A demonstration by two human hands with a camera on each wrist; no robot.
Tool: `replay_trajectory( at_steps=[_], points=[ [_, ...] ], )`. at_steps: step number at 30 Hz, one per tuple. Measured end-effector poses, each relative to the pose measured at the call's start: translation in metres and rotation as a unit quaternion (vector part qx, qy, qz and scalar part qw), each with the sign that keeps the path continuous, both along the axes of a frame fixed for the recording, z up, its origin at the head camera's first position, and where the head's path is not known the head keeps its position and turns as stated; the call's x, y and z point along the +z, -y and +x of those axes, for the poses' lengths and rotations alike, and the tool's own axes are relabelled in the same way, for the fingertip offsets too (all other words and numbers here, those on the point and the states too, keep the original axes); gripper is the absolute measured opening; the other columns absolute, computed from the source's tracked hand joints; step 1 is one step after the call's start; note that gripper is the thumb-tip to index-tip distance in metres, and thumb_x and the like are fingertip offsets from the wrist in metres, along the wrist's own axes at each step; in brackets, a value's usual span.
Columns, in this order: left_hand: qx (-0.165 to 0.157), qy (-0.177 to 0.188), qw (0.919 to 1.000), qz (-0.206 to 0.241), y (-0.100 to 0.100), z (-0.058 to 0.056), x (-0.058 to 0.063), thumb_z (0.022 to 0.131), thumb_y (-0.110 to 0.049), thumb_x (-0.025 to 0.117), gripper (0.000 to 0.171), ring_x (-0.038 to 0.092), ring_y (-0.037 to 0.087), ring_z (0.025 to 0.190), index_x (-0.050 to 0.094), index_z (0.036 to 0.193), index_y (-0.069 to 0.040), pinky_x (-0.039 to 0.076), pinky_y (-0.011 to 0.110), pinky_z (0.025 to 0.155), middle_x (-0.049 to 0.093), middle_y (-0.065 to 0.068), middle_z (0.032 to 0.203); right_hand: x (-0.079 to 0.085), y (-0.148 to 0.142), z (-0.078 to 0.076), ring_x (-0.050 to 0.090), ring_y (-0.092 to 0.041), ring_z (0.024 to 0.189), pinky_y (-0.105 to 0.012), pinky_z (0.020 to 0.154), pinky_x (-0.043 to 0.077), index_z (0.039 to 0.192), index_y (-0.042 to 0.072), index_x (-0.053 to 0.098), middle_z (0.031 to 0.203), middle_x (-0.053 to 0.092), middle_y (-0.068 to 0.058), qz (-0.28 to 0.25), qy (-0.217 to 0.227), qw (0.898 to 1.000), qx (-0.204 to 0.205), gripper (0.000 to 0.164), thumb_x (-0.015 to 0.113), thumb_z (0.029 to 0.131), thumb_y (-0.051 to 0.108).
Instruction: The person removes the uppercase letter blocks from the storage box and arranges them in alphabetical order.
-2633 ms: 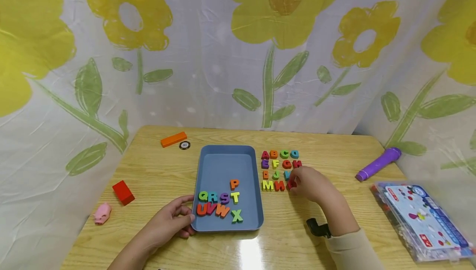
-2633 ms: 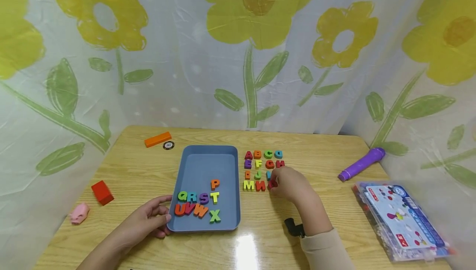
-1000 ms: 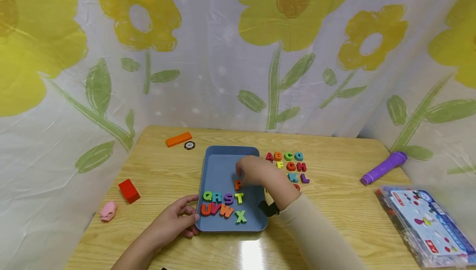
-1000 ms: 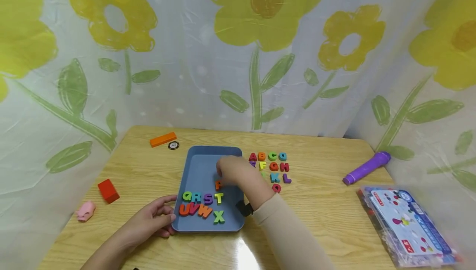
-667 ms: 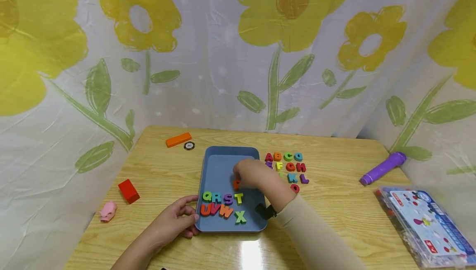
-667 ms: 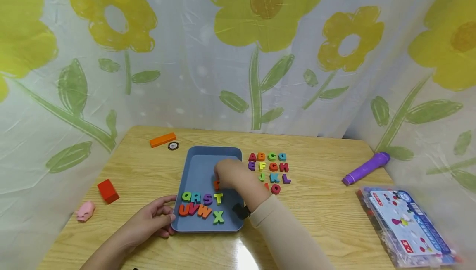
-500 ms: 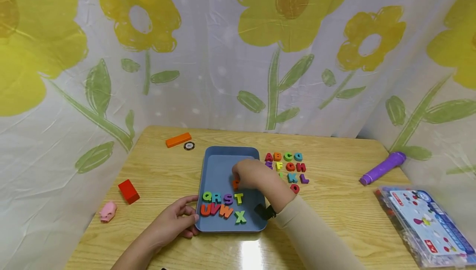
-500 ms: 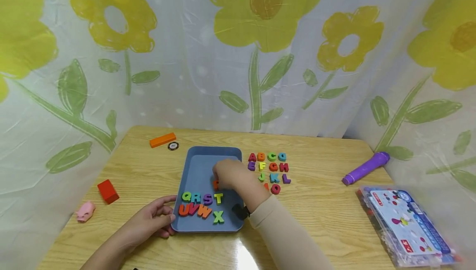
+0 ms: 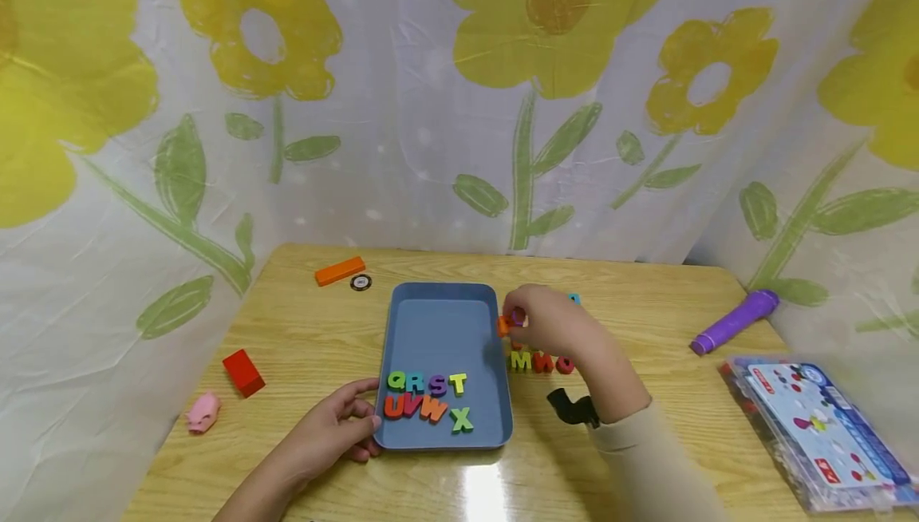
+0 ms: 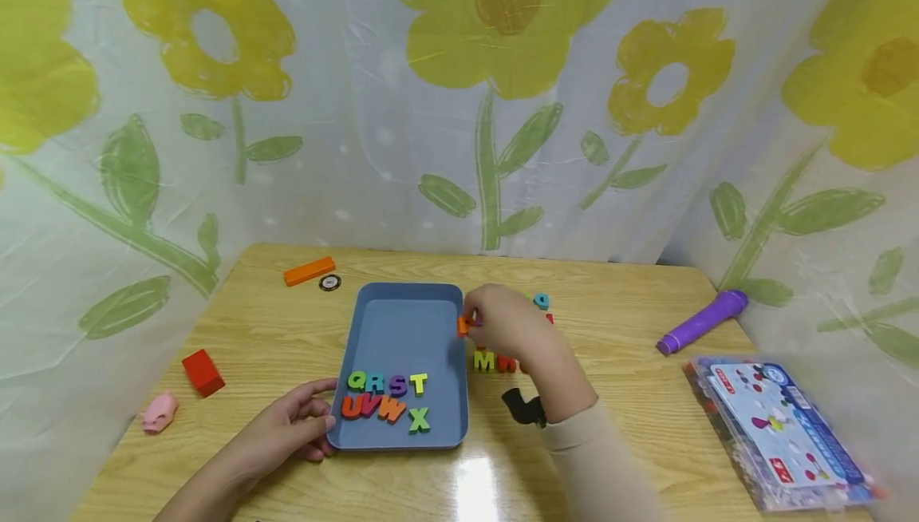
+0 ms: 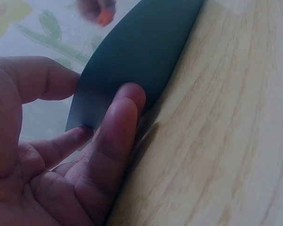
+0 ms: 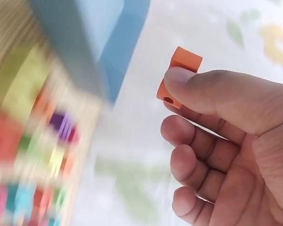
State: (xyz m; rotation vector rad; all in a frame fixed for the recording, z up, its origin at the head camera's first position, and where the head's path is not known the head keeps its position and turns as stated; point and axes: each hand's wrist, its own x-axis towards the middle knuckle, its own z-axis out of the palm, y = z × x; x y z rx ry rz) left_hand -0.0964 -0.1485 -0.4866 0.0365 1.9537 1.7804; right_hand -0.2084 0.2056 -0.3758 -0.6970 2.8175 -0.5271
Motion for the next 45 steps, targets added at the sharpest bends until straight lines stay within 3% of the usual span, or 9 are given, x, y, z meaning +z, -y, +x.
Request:
replay_trajectory(
  at_steps=[6, 12, 22, 33, 38, 45],
  points=[
    [0.001, 0.002, 1.0, -0.006, 0.0, -0.002, -0.001, 0.106, -0.011, 0.067, 0.076, 0.074, 0.025, 0.083, 0.027, 0.167, 0.007, 0.064, 0.034, 0.068, 0.066, 0.017, 0.114, -0.011, -0.072, 0.018, 0.059, -0.02, 0.085, -0.042, 0.078, 0.053, 0.104, 0.009, 0.075, 0.094, 0.068, -0.002, 0.001, -0.002, 0.997, -0.071, 0.009, 0.08, 0.097, 0.008],
    [-0.001, 0.003, 1.0, -0.008, -0.001, -0.003, -0.002, 0.107, -0.011, 0.067, 0.075, 0.074, 0.026, 0.084, 0.026, 0.168, 0.006, 0.064, 0.034, 0.069, 0.066, 0.016, 0.114, -0.034, -0.11, 0.034, 0.054, -0.02, 0.081, -0.04, 0.073, 0.049, 0.101, 0.007, 0.075, 0.089, 0.064, -0.004, 0.031, 0.012, 0.994, -0.108, 0.009, 0.08, 0.095, 0.005],
    [-0.001, 0.008, 0.9999, -0.013, 0.0, -0.003, -0.003, 0.107, -0.011, 0.067, 0.075, 0.074, 0.025, 0.084, 0.027, 0.168, 0.006, 0.064, 0.034, 0.069, 0.066, 0.015, 0.112, -0.055, -0.114, 0.035, 0.058, -0.02, 0.08, -0.04, 0.073, 0.053, 0.104, 0.01, 0.078, 0.089, 0.067, -0.003, 0.07, 0.016, 0.99, -0.123, 0.012, 0.083, 0.093, 0.006],
    [0.001, 0.016, 0.9998, -0.01, 0.001, -0.001, 0.0, 0.106, -0.013, 0.069, 0.076, 0.075, 0.026, 0.086, 0.028, 0.167, 0.004, 0.064, 0.034, 0.071, 0.066, 0.016, 0.113, -0.063, -0.114, 0.036, 0.06, -0.02, 0.079, -0.042, 0.072, 0.055, 0.101, 0.011, 0.078, 0.089, 0.067, -0.003, 0.082, 0.002, 0.989, -0.126, 0.011, 0.082, 0.092, 0.006],
    [0.005, 0.016, 0.9998, -0.01, 0.001, 0.002, 0.0, 0.106, -0.013, 0.07, 0.076, 0.075, 0.027, 0.087, 0.029, 0.167, 0.004, 0.065, 0.034, 0.072, 0.066, 0.017, 0.114, -0.054, -0.112, 0.039, 0.062, -0.021, 0.08, -0.043, 0.073, 0.056, 0.106, 0.009, 0.078, 0.093, 0.07, -0.005, 0.085, 0.001, 0.988, -0.131, 0.015, 0.084, 0.092, 0.009],
    [0.011, 0.009, 0.9996, -0.026, -0.002, -0.004, 0.003, 0.108, -0.017, 0.067, 0.07, 0.075, 0.026, 0.082, 0.033, 0.166, 0.004, 0.065, 0.035, 0.069, 0.068, 0.016, 0.11, -0.015, -0.084, 0.043, 0.063, -0.019, 0.082, -0.041, 0.074, 0.057, 0.117, 0.008, 0.078, 0.096, 0.071, -0.005, 0.066, -0.033, 0.993, -0.088, 0.023, 0.085, 0.094, 0.009]
  ],
)
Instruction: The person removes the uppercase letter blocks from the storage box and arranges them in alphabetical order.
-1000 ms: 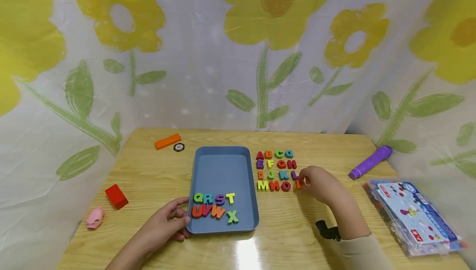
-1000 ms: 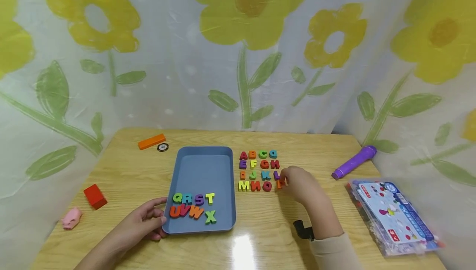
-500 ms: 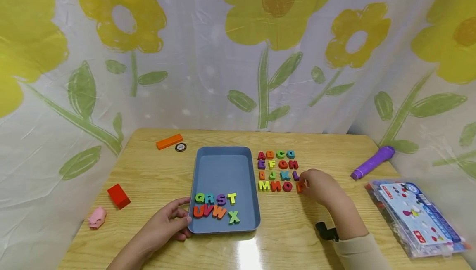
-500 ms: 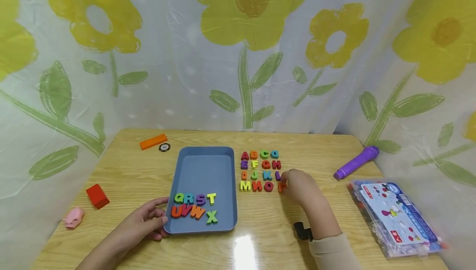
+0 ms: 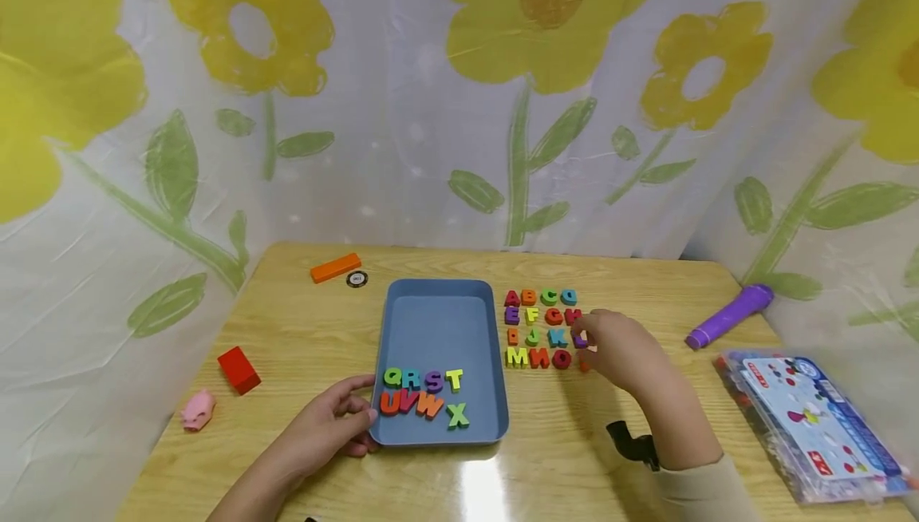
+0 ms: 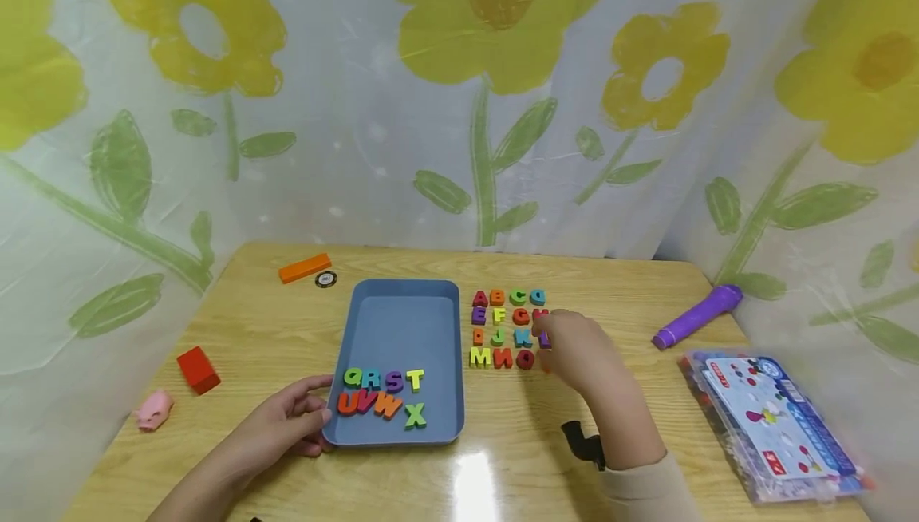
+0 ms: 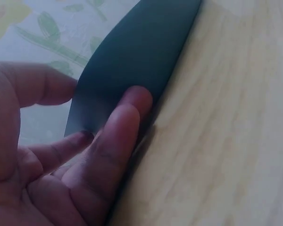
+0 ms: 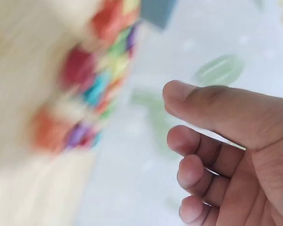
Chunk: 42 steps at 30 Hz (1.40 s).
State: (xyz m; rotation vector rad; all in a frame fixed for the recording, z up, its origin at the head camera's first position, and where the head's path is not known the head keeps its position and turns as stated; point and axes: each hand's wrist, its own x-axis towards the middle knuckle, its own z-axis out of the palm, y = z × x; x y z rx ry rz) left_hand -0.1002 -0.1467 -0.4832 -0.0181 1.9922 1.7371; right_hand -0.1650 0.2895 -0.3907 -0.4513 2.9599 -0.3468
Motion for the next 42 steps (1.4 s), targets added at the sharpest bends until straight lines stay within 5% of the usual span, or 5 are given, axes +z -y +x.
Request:
replay_trajectory(
  at_steps=[4, 9, 17, 31, 42],
  points=[
    [0.019, -0.019, 0.9991, -0.033, 0.0, -0.024, 0.009, 0.11, -0.02, 0.064, 0.06, 0.071, 0.023, 0.07, 0.043, 0.161, 0.004, 0.062, 0.035, 0.061, 0.069, 0.016, 0.107, 0.023, 0.037, -0.007, 0.063, -0.019, 0.087, -0.039, 0.078, 0.057, 0.119, 0.01, 0.078, 0.099, 0.071, -0.002, -0.02, -0.01, 0.999, 0.042, 0.024, 0.084, 0.096, 0.012],
    [0.04, -0.048, 0.997, -0.046, 0.0, -0.085, 0.017, 0.112, -0.021, 0.06, 0.052, 0.068, 0.019, 0.071, 0.049, 0.157, 0.002, 0.061, 0.03, 0.063, 0.067, 0.021, 0.121, 0.038, 0.101, -0.022, 0.064, -0.018, 0.09, -0.038, 0.081, 0.057, 0.12, 0.013, 0.078, 0.102, 0.072, -0.001, -0.029, -0.013, 0.994, 0.107, 0.024, 0.084, 0.098, 0.02],
    [0.059, -0.025, 0.9977, -0.02, -0.009, -0.157, 0.004, 0.111, -0.025, 0.065, 0.056, 0.064, 0.009, 0.068, 0.049, 0.16, -0.002, 0.058, 0.02, 0.065, 0.067, 0.004, 0.096, 0.016, 0.201, -0.044, 0.066, -0.014, 0.095, -0.035, 0.088, 0.06, 0.121, 0.016, 0.08, 0.114, 0.076, -0.001, 0.002, 0.059, 0.98, 0.189, 0.024, 0.08, 0.102, 0.029],
    [0.049, -0.037, 0.998, 0.013, -0.006, -0.155, -0.013, 0.109, -0.021, 0.068, 0.054, 0.058, 0.008, 0.068, 0.054, 0.156, 0.001, 0.053, 0.019, 0.063, 0.064, 0.001, 0.094, -0.028, 0.234, -0.035, 0.061, -0.008, 0.077, -0.03, 0.075, 0.055, 0.095, 0.021, 0.077, 0.086, 0.069, 0.011, 0.07, 0.074, 0.972, 0.21, 0.021, 0.085, 0.095, 0.041],
    [0.071, -0.029, 0.9967, 0.026, -0.002, -0.151, -0.014, 0.108, -0.021, 0.07, 0.057, 0.062, 0.007, 0.069, 0.052, 0.157, 0.001, 0.057, 0.019, 0.066, 0.068, -0.001, 0.095, -0.035, 0.242, -0.033, 0.058, -0.011, 0.073, -0.031, 0.069, 0.05, 0.085, 0.022, 0.07, 0.079, 0.064, 0.01, 0.074, 0.061, 0.969, 0.226, 0.023, 0.085, 0.095, 0.037]
  ],
)
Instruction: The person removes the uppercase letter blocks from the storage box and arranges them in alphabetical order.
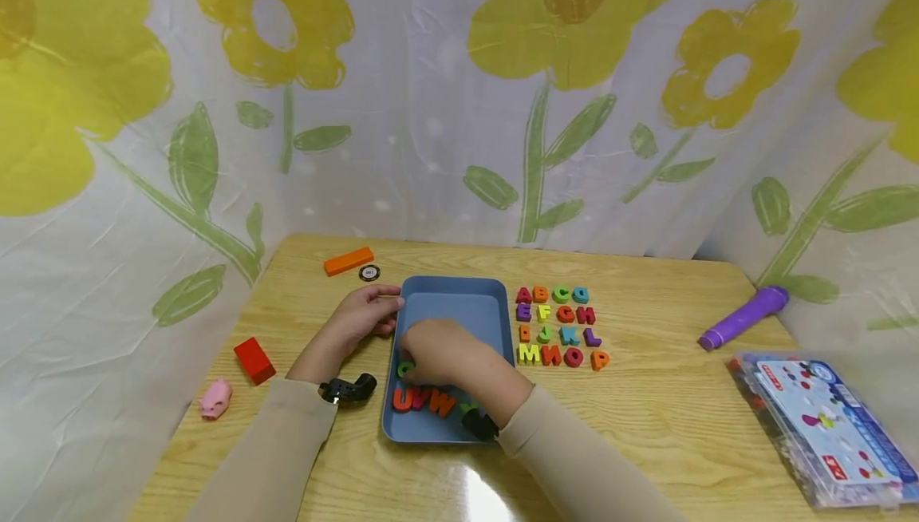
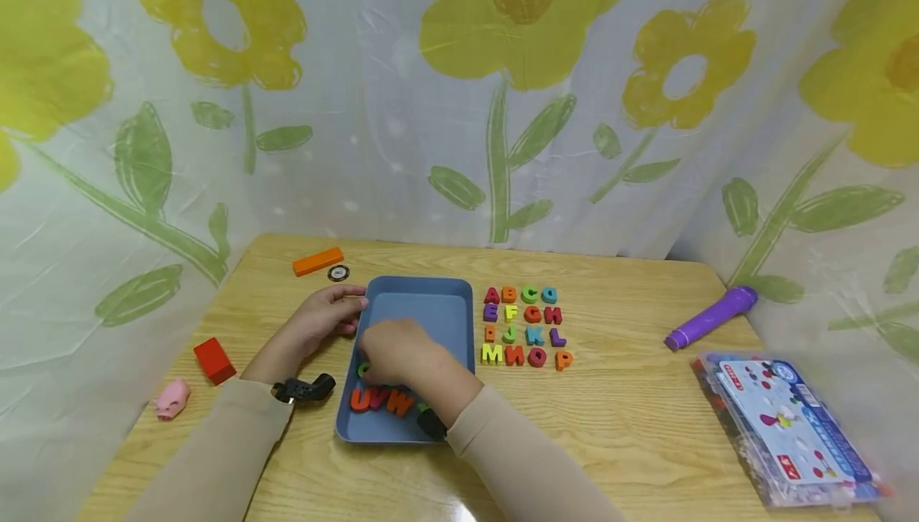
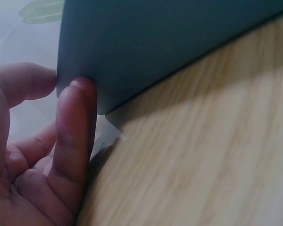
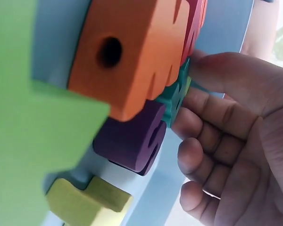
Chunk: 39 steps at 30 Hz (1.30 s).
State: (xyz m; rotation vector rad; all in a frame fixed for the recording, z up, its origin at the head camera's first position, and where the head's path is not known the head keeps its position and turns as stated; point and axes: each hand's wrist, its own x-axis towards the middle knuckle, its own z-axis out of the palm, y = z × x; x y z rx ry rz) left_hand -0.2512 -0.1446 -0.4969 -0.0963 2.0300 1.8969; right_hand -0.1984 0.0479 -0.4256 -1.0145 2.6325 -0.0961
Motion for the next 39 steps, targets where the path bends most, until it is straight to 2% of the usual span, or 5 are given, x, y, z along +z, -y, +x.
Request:
replay_trajectory(
  at_steps=[9, 18, 27, 33, 39],
  points=[
    [0.028, -0.003, 0.9996, 0.009, -0.003, 0.001, -0.003, 0.106, -0.017, 0.071, 0.052, 0.063, 0.006, 0.068, 0.056, 0.153, 0.001, 0.058, 0.019, 0.064, 0.07, -0.003, 0.091, 0.029, -0.021, -0.003, 0.065, -0.01, 0.088, -0.032, 0.083, 0.059, 0.116, 0.02, 0.081, 0.108, 0.078, 0.004, -0.063, 0.019, 0.998, -0.011, 0.02, 0.081, 0.099, 0.03],
    [0.052, -0.004, 0.9986, 0.011, -0.004, 0.001, -0.002, 0.106, -0.017, 0.069, 0.053, 0.064, 0.007, 0.072, 0.054, 0.153, 0.002, 0.059, 0.019, 0.067, 0.069, -0.001, 0.098, 0.067, -0.113, 0.016, 0.064, -0.019, 0.093, -0.036, 0.082, 0.056, 0.113, 0.013, 0.079, 0.103, 0.071, 0.0, -0.153, -0.052, 0.983, -0.082, 0.02, 0.085, 0.097, 0.023],
    [0.045, -0.004, 0.999, 0.003, 0.0, -0.002, -0.002, 0.107, -0.018, 0.069, 0.055, 0.063, 0.007, 0.072, 0.052, 0.155, 0.002, 0.059, 0.02, 0.068, 0.067, 0.001, 0.102, 0.034, -0.18, 0.041, 0.061, -0.013, 0.083, -0.037, 0.077, 0.057, 0.107, 0.01, 0.08, 0.096, 0.073, 0.0, -0.1, -0.055, 0.978, -0.174, 0.017, 0.087, 0.094, 0.018],
    [0.051, 0.002, 0.9987, -0.005, 0.001, 0.0, -0.002, 0.107, -0.018, 0.068, 0.055, 0.063, 0.008, 0.074, 0.052, 0.156, 0.001, 0.059, 0.02, 0.069, 0.067, 0.002, 0.105, 0.01, -0.185, 0.046, 0.055, -0.014, 0.08, -0.036, 0.076, 0.052, 0.097, 0.012, 0.077, 0.085, 0.063, 0.004, -0.099, -0.011, 0.975, -0.199, 0.012, 0.088, 0.092, 0.015],
    [0.049, -0.003, 0.9988, 0.002, -0.001, 0.0, -0.002, 0.107, -0.018, 0.068, 0.056, 0.063, 0.008, 0.073, 0.05, 0.157, 0.002, 0.059, 0.02, 0.068, 0.067, 0.004, 0.108, -0.005, -0.181, 0.045, 0.063, -0.012, 0.086, -0.038, 0.082, 0.061, 0.101, 0.013, 0.082, 0.093, 0.073, 0.005, -0.09, -0.003, 0.972, -0.217, 0.015, 0.09, 0.089, 0.014]
  ],
)
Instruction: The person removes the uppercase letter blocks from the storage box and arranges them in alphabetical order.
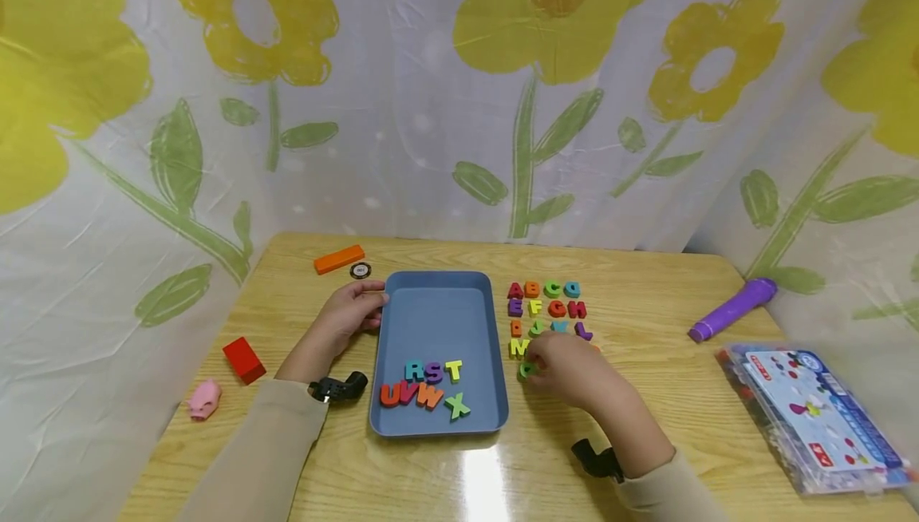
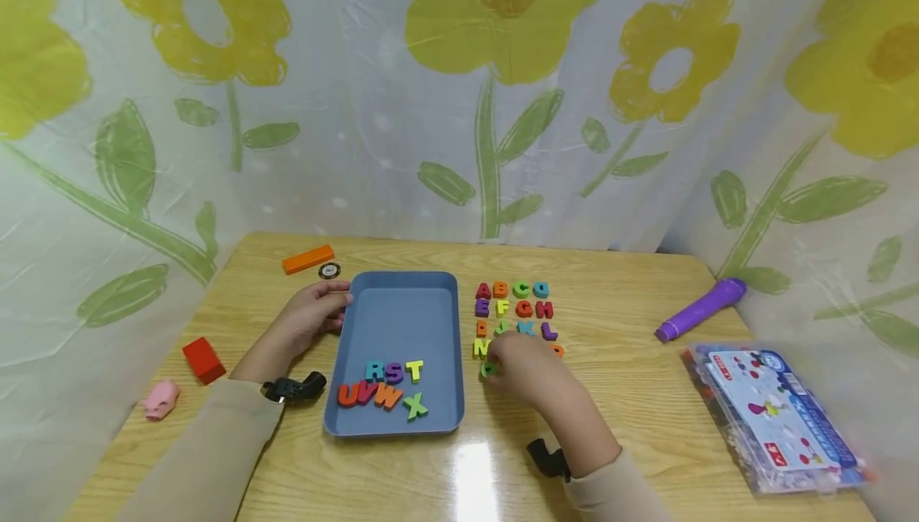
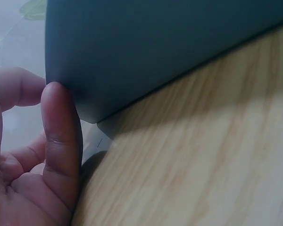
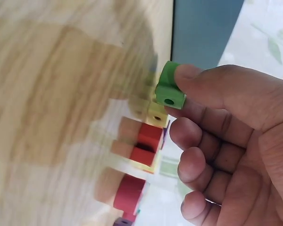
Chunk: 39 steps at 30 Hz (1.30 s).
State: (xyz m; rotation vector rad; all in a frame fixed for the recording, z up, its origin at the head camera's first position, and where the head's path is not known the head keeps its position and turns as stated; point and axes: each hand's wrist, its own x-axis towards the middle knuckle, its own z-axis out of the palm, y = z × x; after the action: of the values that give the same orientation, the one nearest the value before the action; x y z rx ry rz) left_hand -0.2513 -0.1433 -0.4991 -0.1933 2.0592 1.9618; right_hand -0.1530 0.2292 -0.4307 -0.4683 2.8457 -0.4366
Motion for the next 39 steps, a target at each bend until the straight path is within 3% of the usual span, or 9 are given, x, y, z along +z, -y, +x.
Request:
replay_trajectory(
  at_steps=[9, 16, 20, 24, 32, 35, 39],
  points=[
    [-0.001, 0.0, 1.0, 0.0, 0.0, 0.0, 0.001, 0.107, -0.019, 0.068, 0.057, 0.062, 0.008, 0.072, 0.05, 0.157, 0.002, 0.058, 0.02, 0.068, 0.066, 0.001, 0.104, -0.007, 0.006, -0.001, 0.069, -0.015, 0.093, -0.039, 0.087, 0.062, 0.103, 0.013, 0.085, 0.098, 0.079, 0.004, 0.005, -0.004, 1.0, 0.008, 0.015, 0.089, 0.089, 0.013],
    [0.002, -0.003, 1.0, 0.003, 0.0, 0.001, 0.001, 0.107, -0.017, 0.068, 0.056, 0.062, 0.007, 0.069, 0.05, 0.156, 0.003, 0.058, 0.02, 0.065, 0.066, 0.001, 0.101, -0.005, 0.006, 0.0, 0.066, -0.014, 0.088, -0.037, 0.082, 0.06, 0.106, 0.013, 0.084, 0.098, 0.078, 0.004, 0.003, -0.005, 1.0, 0.011, 0.017, 0.089, 0.09, 0.014],
    [0.003, 0.0, 1.0, 0.0, 0.0, 0.001, 0.001, 0.107, -0.018, 0.068, 0.056, 0.061, 0.007, 0.069, 0.05, 0.156, 0.002, 0.058, 0.02, 0.065, 0.065, 0.0, 0.1, 0.008, 0.003, 0.001, 0.059, -0.012, 0.081, -0.034, 0.075, 0.055, 0.111, 0.01, 0.082, 0.095, 0.073, 0.003, -0.013, -0.02, 1.0, 0.02, 0.022, 0.088, 0.092, 0.016],
    [0.002, 0.002, 1.0, -0.002, -0.001, 0.0, 0.002, 0.107, -0.019, 0.068, 0.056, 0.061, 0.008, 0.07, 0.05, 0.156, 0.002, 0.058, 0.02, 0.066, 0.065, 0.001, 0.101, 0.032, 0.005, -0.002, 0.059, -0.012, 0.08, -0.033, 0.074, 0.055, 0.117, 0.008, 0.079, 0.096, 0.073, 0.001, -0.02, -0.054, 0.998, 0.039, 0.026, 0.087, 0.094, 0.019],
    [0.004, 0.0, 1.0, -0.008, 0.002, -0.001, 0.0, 0.107, -0.017, 0.068, 0.054, 0.061, 0.007, 0.07, 0.053, 0.155, 0.001, 0.057, 0.019, 0.066, 0.066, 0.0, 0.1, 0.074, 0.065, -0.021, 0.062, -0.014, 0.088, -0.033, 0.078, 0.056, 0.12, 0.014, 0.077, 0.103, 0.072, 0.001, -0.012, -0.083, 0.989, 0.119, 0.026, 0.084, 0.099, 0.027],
    [0.001, -0.003, 1.0, -0.007, 0.002, -0.001, -0.001, 0.107, -0.016, 0.067, 0.053, 0.061, 0.006, 0.068, 0.053, 0.155, 0.002, 0.057, 0.019, 0.065, 0.067, -0.001, 0.096, 0.076, 0.098, -0.031, 0.064, -0.013, 0.09, -0.033, 0.08, 0.057, 0.122, 0.017, 0.078, 0.107, 0.071, 0.002, 0.008, -0.078, 0.985, 0.154, 0.025, 0.082, 0.101, 0.03],
    [0.002, -0.001, 1.0, 0.0, 0.001, -0.002, -0.002, 0.106, -0.016, 0.067, 0.053, 0.06, 0.005, 0.065, 0.054, 0.153, 0.002, 0.056, 0.019, 0.063, 0.07, -0.003, 0.093, 0.064, 0.135, -0.04, 0.069, -0.015, 0.098, -0.035, 0.088, 0.06, 0.123, 0.018, 0.079, 0.118, 0.074, 0.001, 0.057, -0.058, 0.976, 0.203, 0.025, 0.081, 0.102, 0.03]
  ],
)
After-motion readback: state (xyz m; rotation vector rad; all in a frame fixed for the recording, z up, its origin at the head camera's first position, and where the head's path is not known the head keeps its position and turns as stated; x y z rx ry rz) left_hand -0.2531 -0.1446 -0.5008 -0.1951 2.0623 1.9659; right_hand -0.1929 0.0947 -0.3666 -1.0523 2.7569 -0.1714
